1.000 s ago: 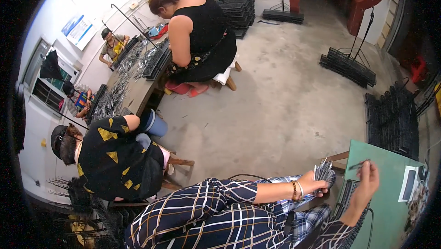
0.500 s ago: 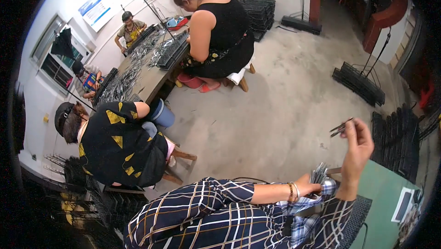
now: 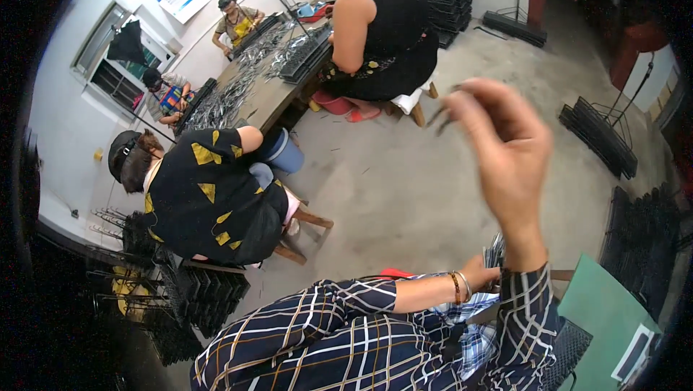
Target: Picking up metal pins from a pile and inserting them into a perforated metal grid.
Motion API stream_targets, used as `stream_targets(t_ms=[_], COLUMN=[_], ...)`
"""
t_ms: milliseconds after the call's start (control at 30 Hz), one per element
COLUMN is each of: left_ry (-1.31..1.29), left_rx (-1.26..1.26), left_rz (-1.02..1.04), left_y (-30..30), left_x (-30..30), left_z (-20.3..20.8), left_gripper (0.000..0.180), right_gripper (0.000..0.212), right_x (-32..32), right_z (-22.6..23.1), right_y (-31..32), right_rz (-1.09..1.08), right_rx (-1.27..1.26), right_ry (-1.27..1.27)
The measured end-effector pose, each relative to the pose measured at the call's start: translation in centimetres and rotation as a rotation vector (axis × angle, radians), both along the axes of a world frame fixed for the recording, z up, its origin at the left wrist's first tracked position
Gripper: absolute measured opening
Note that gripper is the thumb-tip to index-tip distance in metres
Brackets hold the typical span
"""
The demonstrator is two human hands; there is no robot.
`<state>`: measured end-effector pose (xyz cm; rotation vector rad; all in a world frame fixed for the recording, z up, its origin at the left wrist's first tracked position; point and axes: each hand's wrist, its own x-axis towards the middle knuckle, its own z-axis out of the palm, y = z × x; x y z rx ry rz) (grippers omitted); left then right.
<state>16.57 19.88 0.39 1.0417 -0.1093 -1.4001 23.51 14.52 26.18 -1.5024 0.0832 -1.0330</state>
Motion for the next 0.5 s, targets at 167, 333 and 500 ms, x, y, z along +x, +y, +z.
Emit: stream_targets(t_ms=[167, 333, 500], left_ry=[-0.447, -0.127, -0.221], left_rx=[-0.219, -0.007, 0.101], left_rz=[0.195, 0.099, 0.141], left_y=[1.2, 1.8, 1.1], left_x=[1.4, 3.1, 3.5], left_z=[-2.7, 1.1, -1.9], left_gripper=[0.021, 0.008, 0.007], right_gripper=[0.015, 0.013, 0.013], right_x=[1.3, 3.6, 6.2], right_z=[-0.9, -0.1, -0.8], right_y=[5.0, 3.5, 3.7], right_rz=[0.393, 0.208, 0.24], right_rx=[-0.282, -0.009, 0.029], right_ry=[0.219, 0.144, 0.093])
